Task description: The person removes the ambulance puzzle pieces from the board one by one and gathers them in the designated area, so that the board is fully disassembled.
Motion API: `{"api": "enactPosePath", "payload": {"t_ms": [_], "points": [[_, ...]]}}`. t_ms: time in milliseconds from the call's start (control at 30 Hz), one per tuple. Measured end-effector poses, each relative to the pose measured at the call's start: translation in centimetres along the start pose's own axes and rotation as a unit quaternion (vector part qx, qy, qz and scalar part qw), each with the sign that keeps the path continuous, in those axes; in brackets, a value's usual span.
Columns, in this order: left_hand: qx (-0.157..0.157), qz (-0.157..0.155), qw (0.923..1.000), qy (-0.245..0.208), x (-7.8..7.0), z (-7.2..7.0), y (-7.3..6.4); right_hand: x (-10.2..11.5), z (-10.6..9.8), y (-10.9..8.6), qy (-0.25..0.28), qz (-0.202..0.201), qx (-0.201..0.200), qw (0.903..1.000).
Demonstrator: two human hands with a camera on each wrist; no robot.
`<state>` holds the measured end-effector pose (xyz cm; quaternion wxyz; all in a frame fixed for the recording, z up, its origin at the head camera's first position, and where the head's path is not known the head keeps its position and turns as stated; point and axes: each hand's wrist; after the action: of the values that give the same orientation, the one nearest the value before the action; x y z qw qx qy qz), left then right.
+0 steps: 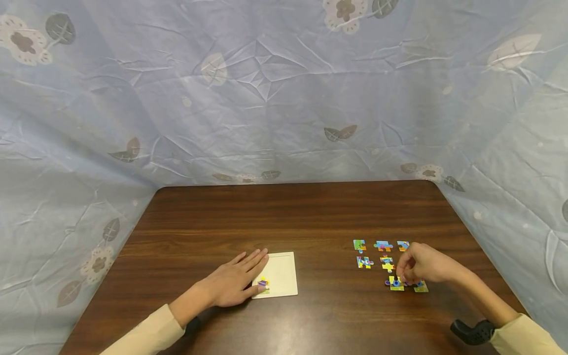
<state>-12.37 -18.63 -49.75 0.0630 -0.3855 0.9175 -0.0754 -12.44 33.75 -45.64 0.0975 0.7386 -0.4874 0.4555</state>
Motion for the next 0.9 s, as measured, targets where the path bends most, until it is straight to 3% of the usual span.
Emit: {"api": "enactPosePath", "payload": {"t_ms": [200, 700, 900], "points": [[0.000, -0.004, 1.0000, 0.002, 0.0, 0.2, 0.0, -0.1, 0.2, 0.0, -0.021, -0.002, -0.003, 0.9998], [-0.003, -0.002, 1.0000, 0.006, 0.1, 0.3, 0.1, 1.4, 1.4, 0.2, -0.075, 0.046, -0.052, 0.9948], [-0.006, 0.001, 0.9999, 0.009, 0.2, 0.4, 0.1, 1.4, 1.5, 0.3, -0.080, 0.048, -0.050, 0.9943]]}}
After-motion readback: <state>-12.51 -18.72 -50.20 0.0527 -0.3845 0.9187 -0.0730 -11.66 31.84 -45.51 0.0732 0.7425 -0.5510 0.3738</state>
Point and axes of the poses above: each hand's wrist, its own y-axis towards the middle knuckle, its own z-axis out of the palm, x = y × z, and after that the axes turned 6 degrees about y, right-handed
